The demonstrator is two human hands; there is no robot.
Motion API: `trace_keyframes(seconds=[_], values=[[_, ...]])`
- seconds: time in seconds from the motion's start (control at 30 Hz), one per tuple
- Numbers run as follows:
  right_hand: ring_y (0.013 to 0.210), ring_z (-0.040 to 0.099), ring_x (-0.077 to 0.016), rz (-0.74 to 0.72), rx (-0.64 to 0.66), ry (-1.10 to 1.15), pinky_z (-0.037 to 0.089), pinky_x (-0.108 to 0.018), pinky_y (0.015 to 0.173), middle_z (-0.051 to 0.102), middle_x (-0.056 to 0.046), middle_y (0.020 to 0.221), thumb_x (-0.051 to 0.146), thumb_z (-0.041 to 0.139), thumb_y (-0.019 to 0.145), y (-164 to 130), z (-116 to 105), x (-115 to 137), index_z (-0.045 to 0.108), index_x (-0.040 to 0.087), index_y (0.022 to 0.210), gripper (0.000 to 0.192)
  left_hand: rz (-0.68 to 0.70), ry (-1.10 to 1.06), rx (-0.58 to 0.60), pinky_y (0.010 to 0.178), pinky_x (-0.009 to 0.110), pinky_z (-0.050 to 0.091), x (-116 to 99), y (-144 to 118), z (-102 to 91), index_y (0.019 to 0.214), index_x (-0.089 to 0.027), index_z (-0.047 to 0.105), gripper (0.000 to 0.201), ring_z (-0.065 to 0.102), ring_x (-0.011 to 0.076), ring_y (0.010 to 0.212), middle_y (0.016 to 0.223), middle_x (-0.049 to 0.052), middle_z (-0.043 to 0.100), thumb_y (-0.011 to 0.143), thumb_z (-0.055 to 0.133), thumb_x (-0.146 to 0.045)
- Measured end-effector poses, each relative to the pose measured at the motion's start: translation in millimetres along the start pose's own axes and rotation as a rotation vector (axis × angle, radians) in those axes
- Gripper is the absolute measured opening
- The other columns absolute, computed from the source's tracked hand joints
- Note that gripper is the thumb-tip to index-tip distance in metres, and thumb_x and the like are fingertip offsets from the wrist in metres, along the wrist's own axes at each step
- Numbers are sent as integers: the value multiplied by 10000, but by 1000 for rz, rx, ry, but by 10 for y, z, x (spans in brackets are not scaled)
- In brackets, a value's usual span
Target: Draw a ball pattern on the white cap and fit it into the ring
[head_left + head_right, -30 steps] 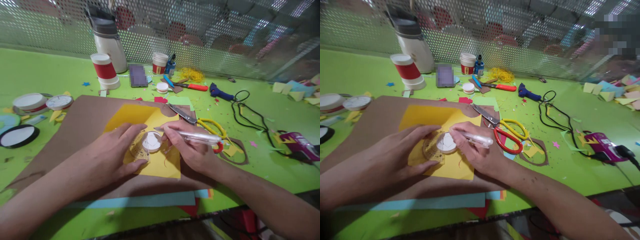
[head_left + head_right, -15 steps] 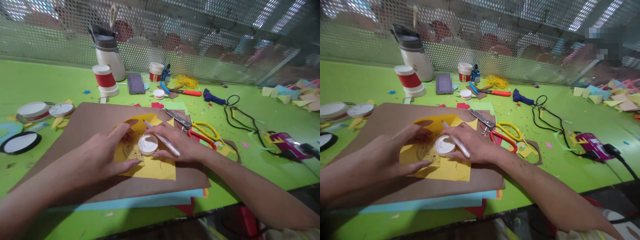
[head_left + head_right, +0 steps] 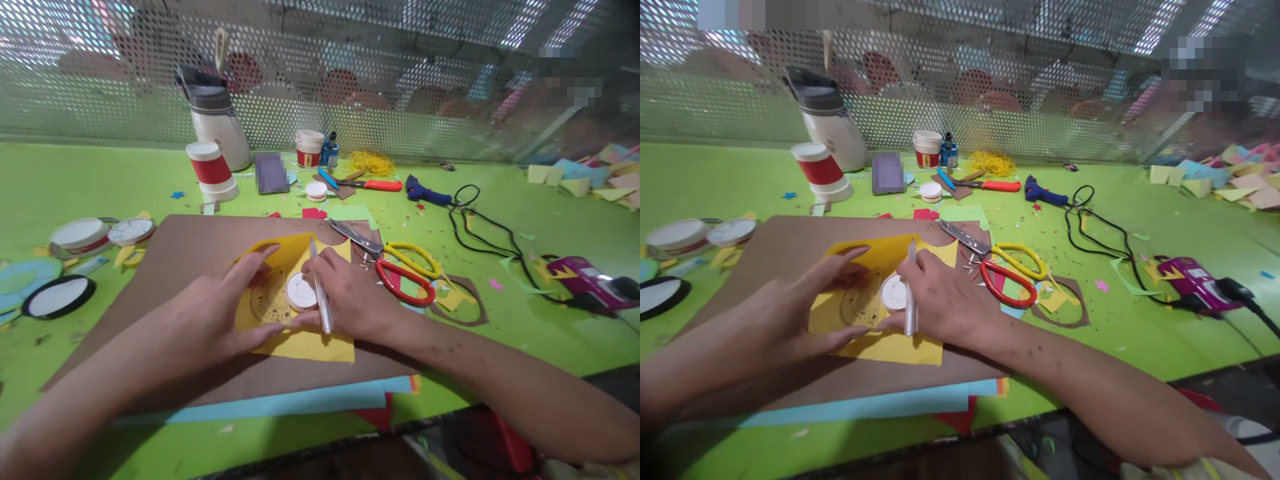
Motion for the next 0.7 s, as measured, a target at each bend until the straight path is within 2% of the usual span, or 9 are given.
trace_keyframes(seconds=[0.13, 0.23, 0.33, 0.47, 0.6, 0.7], values=[[1025, 697, -325, 4, 48, 114, 593, -480, 856, 688, -151, 1172, 515, 954, 789, -52, -65, 5, 608, 179, 1231, 653, -18, 33, 97, 1010, 536, 597, -22, -3, 65, 1642, -267, 356, 853, 742, 409, 1219, 1418, 154, 722, 938, 588, -689], [1068, 701, -317, -35, 35, 178, 590, -490, 912, 718, -149, 1191, 384, 924, 852, -73, -119, -6, 600, 196, 1230, 532, -1, 9, 110, 1056, 545, 581, -82, 10, 58, 1628, -218, 382, 854, 720, 413, 1266, 1473, 188, 686, 936, 584, -676], [1067, 709, -309, -84, 3, 222, 594, -473, 904, 734, -171, 1192, 321, 867, 915, -74, -131, 0, 608, 174, 1232, 434, 45, 26, 99, 1079, 539, 571, -137, 11, 56, 1605, -175, 408, 833, 702, 417, 1299, 1494, 214, 670, 946, 574, -656], [1019, 714, -306, -144, -42, 239, 593, -453, 851, 738, -191, 1141, 309, 781, 988, -72, -127, 41, 624, 127, 1227, 339, 131, 67, 61, 1022, 515, 601, -194, -15, 82, 1531, -144, 477, 739, 738, 412, 1222, 1423, 226, 709, 970, 554, -618], [987, 693, -295, -170, -64, 214, 578, -438, 820, 737, -169, 1091, 345, 728, 1027, -65, -137, 67, 629, 137, 1196, 285, 176, 88, 11, 885, 482, 636, -227, -38, 104, 1432, -166, 555, 604, 783, 382, 1042, 1216, 183, 781, 975, 539, -561], [990, 680, -284, -178, -58, 220, 573, -431, 828, 736, -162, 1105, 338, 716, 1035, -62, -141, 77, 626, 146, 1190, 263, 183, 93, 10, 876, 483, 636, -246, -40, 109, 1314, -173, 605, 508, 780, 381, 1033, 1151, 176, 785, 970, 560, -545]])
Point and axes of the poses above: each hand's wrist, its own y-axis towards the middle knuckle, its own z-axis out of the palm, x = y × z, the point moved 10 cm from there along y, towards the middle knuckle
